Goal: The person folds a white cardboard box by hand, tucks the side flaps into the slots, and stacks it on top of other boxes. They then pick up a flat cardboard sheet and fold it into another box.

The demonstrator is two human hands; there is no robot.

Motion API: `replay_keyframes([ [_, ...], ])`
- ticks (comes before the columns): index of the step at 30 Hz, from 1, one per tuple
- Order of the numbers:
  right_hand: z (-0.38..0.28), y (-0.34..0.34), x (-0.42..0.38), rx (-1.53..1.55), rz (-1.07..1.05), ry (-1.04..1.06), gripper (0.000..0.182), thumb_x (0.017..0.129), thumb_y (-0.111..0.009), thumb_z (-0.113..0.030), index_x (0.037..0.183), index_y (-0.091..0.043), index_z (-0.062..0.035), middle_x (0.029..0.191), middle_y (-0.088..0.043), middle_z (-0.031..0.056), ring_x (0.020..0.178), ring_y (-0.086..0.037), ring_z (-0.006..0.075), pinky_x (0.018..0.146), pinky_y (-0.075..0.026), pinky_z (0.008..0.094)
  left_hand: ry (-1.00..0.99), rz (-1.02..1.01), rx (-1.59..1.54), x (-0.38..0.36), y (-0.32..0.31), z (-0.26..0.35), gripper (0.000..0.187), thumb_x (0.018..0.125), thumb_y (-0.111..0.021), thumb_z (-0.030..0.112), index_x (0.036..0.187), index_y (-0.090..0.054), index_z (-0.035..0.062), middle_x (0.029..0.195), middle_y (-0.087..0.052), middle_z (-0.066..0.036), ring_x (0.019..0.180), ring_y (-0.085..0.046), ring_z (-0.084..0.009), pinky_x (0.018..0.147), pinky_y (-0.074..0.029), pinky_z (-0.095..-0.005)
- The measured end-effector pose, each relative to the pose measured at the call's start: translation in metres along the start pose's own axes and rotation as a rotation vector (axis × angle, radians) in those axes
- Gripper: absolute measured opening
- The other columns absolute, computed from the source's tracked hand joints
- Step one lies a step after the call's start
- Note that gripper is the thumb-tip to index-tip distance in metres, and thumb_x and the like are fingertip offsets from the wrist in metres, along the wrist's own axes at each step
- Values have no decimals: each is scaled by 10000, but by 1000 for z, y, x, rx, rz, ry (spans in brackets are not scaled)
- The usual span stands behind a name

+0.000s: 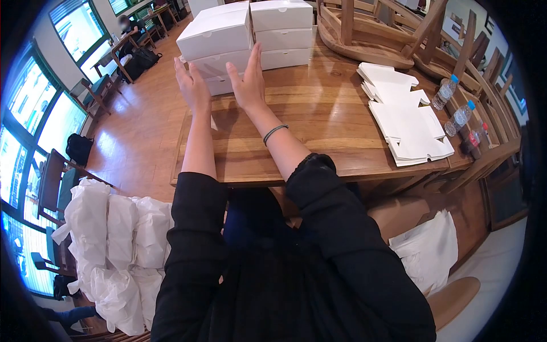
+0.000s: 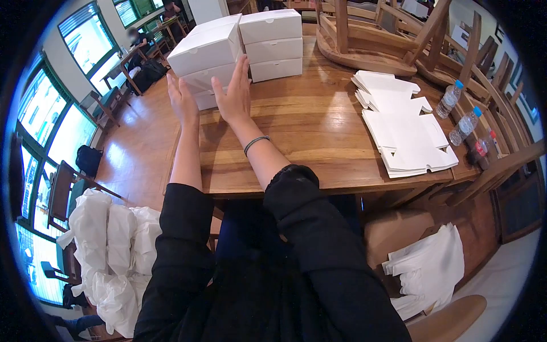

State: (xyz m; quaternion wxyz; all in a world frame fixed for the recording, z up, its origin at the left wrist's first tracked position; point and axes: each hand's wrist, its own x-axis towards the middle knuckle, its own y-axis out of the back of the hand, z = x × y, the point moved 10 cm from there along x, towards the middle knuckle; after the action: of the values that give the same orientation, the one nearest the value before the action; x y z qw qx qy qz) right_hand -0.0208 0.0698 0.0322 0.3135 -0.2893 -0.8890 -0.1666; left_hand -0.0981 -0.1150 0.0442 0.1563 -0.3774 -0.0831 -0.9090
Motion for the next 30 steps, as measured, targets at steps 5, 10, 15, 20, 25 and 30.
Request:
replay_keyframes([
  [5, 28, 2, -5, 108, 43, -237, 1013, 1057, -438, -617, 1645, 17, 71, 1719, -49, 317, 1618, -41, 408, 1300, -118, 526, 273, -11, -7, -7, -3, -39, 698, 1124, -354, 487, 1588, -366, -33, 1637, -374, -262, 1511, -374, -398, 1225, -317, -446],
  [10, 49, -4, -8, 136, 19, -358, 1041, 1050, -384, -683, 1642, 8, 78, 1721, -36, 316, 1621, -20, 397, 1303, -98, 525, 360, -64, -34, -12, -14, -56, 751, 1120, -311, 546, 1587, -367, -39, 1639, -374, -264, 1518, -363, -397, 1232, -303, -440],
  [15, 53, -13, -11, 166, -33, -397, 1067, 1041, -372, -710, 1638, 9, 89, 1713, -49, 333, 1619, -31, 405, 1303, -92, 522, 383, -103, -75, -14, -22, -59, 738, 1121, -317, 544, 1570, -401, -36, 1612, -427, -251, 1500, -401, -380, 1215, -331, -430],
  [20, 58, -19, -11, 206, -52, -397, 1089, 1032, -387, -723, 1636, 6, 93, 1701, -77, 354, 1612, -65, 425, 1305, -93, 497, 443, -126, -91, -23, -20, -38, 705, 1121, -335, 540, 1532, -469, -18, 1533, -534, -234, 1437, -491, -365, 1175, -380, -421],
  [25, 56, -16, -14, 213, -57, -427, 1091, 1025, -403, -726, 1639, -22, 92, 1705, -119, 335, 1607, -114, 416, 1306, -123, 453, 459, -131, -68, -24, -18, -40, 686, 1113, -355, 555, 1510, -507, 16, 1487, -578, -228, 1389, -537, -357, 1149, -400, -422],
  [30, 52, -11, -15, 196, -51, -447, 1088, 1020, -422, -722, 1643, -44, 85, 1707, -156, 312, 1602, -162, 399, 1301, -155, 438, 427, -133, -72, -25, -18, -35, 674, 1107, -365, 563, 1490, -528, 33, 1448, -610, -227, 1354, -565, -361, 1123, -421, -426],
])
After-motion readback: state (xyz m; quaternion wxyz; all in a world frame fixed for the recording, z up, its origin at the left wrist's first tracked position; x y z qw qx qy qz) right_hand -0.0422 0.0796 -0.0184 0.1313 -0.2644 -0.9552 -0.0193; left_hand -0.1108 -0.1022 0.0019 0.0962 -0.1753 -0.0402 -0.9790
